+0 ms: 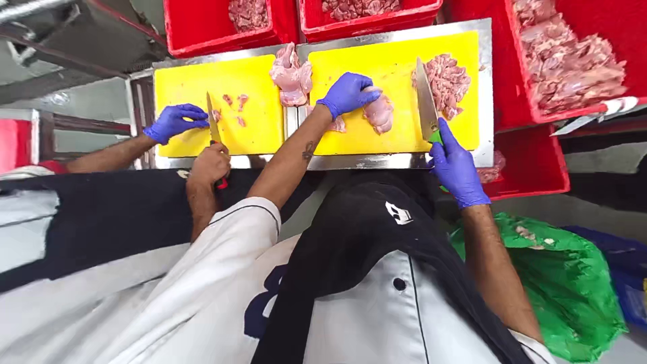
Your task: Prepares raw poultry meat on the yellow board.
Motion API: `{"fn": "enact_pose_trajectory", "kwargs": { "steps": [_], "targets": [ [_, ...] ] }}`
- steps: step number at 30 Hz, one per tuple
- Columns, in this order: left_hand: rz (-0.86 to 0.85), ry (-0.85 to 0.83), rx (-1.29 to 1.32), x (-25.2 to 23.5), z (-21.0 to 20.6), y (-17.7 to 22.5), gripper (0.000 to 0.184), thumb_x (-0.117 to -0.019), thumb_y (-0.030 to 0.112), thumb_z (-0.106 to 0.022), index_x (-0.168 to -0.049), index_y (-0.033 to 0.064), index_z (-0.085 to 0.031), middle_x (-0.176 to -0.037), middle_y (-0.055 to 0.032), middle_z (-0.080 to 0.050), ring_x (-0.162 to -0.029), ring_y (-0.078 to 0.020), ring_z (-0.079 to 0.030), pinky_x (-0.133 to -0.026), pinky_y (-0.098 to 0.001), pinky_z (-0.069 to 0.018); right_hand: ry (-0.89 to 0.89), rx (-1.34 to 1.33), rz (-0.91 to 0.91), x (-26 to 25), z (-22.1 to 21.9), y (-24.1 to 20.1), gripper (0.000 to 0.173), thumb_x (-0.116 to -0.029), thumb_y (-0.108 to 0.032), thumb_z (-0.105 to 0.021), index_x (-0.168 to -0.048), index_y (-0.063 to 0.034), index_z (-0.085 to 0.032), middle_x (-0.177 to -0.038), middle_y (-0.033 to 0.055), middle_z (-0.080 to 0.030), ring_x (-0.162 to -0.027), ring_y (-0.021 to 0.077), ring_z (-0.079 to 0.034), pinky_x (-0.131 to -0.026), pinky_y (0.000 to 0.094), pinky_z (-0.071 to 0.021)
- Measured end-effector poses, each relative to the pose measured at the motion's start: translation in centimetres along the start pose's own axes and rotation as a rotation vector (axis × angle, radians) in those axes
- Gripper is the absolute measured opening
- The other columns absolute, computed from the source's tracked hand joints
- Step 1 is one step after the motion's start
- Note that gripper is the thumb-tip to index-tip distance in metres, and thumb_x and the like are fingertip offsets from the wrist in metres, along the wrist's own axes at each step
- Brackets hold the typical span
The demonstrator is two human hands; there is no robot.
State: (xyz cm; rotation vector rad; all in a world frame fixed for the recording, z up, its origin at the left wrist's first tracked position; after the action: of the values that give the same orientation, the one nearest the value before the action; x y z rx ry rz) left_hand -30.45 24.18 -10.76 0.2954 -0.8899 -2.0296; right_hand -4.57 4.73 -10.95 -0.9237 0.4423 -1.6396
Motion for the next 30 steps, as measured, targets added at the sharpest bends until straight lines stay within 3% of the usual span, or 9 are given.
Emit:
{"fn": "enact_pose_trajectory", "kwargs": {
  "steps": [1, 3, 6, 8, 10, 15, 23, 26, 30],
  "targets": [
    [0.06, 0.011, -0.098, 0.1, -0.6, -1.8, 0.041, -0.0975, 0.046, -0.066, -0.1, 0.0055, -0.074, -0.088, -0.0105, -0.073, -0.084, -0.024, -0.071, -0.085, -0.0497, -0.0579, -0.034, -0.002, 0.028, 0.5, -1.0, -0.5, 0.057, -0.1098, -0.031, -0.038, -0.164, -0.03, -0.023, -0.097, 0.0086, -0.072, -0.069, 0.0184, -0.071, -0.065, 0.0435, -0.0633],
    [0.15, 0.14, -0.151, -0.3, -0.1, -3.5, 0.041, -0.0919, 0.047, -0.073, -0.105, 0.0078, -0.075, -0.089, -0.0089, -0.073, -0.084, -0.0239, -0.07, -0.083, -0.0492, -0.0581, -0.061, 0.089, 0.071, 0.4, -2.1, -1.0, 0.061, -0.1082, -0.028, -0.04, -0.165, -0.0264, -0.02, -0.096, 0.0159, -0.071, -0.073, 0.0286, -0.07, -0.069, 0.0536, -0.0592],
    [0.138, 0.293, -0.25, 0.4, 0.2, -1.9, 0.032, -0.0973, 0.031, -0.066, -0.121, 0.01, -0.071, -0.113, -0.0071, -0.073, -0.104, -0.0226, -0.069, -0.095, -0.0429, -0.0565, -0.033, 0.281, 0.118, 0.5, -2.3, -1.7, 0.06, -0.1057, -0.022, -0.043, -0.164, -0.0231, -0.028, -0.091, 0.0225, -0.069, -0.079, 0.0422, -0.068, -0.071, 0.0631, -0.0532],
    [-0.027, 0.381, -0.256, 1.8, -1.0, 0.3, 0.025, -0.0984, 0.022, -0.063, -0.116, 0.0075, -0.074, -0.117, -0.0096, -0.073, -0.111, -0.0231, -0.068, -0.1, -0.0403, -0.055, -0.036, 0.381, 0.136, 1.2, -2.3, -2.9, 0.06, -0.106, -0.021, -0.04, -0.164, -0.0267, -0.026, -0.096, 0.0214, -0.068, -0.081, 0.0427, -0.069, -0.068, 0.0621, -0.0538],
    [-0.134, 0.347, -0.238, 3.3, -3.8, 1.9, 0.022, -0.099, 0.021, -0.061, -0.11, 0.0084, -0.076, -0.117, -0.0104, -0.073, -0.117, -0.0247, -0.067, -0.104, -0.0418, -0.0535, -0.052, 0.449, 0.141, 2.6, -2.4, -3.9, 0.059, -0.1058, -0.021, -0.037, -0.163, -0.0286, -0.027, -0.095, 0.0205, -0.068, -0.077, 0.0423, -0.068, -0.061, 0.0603, -0.0531],
    [-0.175, 0.38, -0.239, 4.3, -6.9, 1.5, 0.02, -0.0978, 0.017, -0.063, -0.105, 0.0059, -0.077, -0.113, -0.0141, -0.073, -0.117, -0.0307, -0.065, -0.106, -0.0446, -0.0512, -0.128, 0.49, 0.107, 4.0, -3.0, -4.3, 0.057, -0.1065, -0.019, -0.036, -0.162, -0.029, -0.029, -0.095, 0.0236, -0.065, -0.068, 0.0442, -0.066, -0.053, 0.0586, -0.0506],
    [-0.182, 0.405, -0.214, 4.4, -6.7, 1.4, 0.018, -0.0914, 0.012, -0.066, -0.102, 0.0032, -0.077, -0.11, -0.014, -0.072, -0.112, -0.0287, -0.066, -0.104, -0.0423, -0.0505, -0.085, 0.346, 0.202, -6.5, -5.4, -9.8, 0.059, -0.105, -0.014, -0.048, -0.161, -0.0282, -0.033, -0.083, 0.017, -0.067, -0.068, 0.0402, -0.066, -0.052, 0.0563, -0.0504],
    [-0.162, 0.378, -0.221, 4.2, -6.7, 1.4, 0.017, -0.096, 0.015, -0.065, -0.104, 0.0058, -0.077, -0.112, -0.0125, -0.072, -0.115, -0.0282, -0.065, -0.106, -0.0425, -0.0495, -0.132, 0.378, 0.152, -3.2, -4.5, -7.1, 0.058, -0.1065, -0.018, -0.042, -0.162, -0.031, -0.03, -0.08, 0.0166, -0.065, -0.068, 0.0407, -0.066, -0.053, 0.0573, -0.0502],
    [-0.131, 0.357, -0.21, 4.5, -6.5, 1.6, 0.016, -0.0971, 0.017, -0.065, -0.103, 0.0083, -0.077, -0.113, -0.011, -0.073, -0.117, -0.0288, -0.065, -0.107, -0.043, -0.0492, -0.213, 0.45, 0.055, 6.6, -2.5, -2.1, 0.053, -0.1098, -0.024, -0.036, -0.162, -0.0307, -0.03, -0.093, 0.0232, -0.067, -0.075, 0.0461, -0.068, -0.059, 0.0615, -0.0523]
  ]
}}
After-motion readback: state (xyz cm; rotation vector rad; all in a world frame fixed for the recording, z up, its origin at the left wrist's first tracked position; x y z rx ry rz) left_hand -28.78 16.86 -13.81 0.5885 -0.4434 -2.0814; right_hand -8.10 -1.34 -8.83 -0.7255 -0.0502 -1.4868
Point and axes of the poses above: each hand's wrist, its own x-axis away from the middle knuckle, its own z-axis out of the back of the hand, y = z × x, the point moved 5 cm from there along -x, towards the middle knuckle
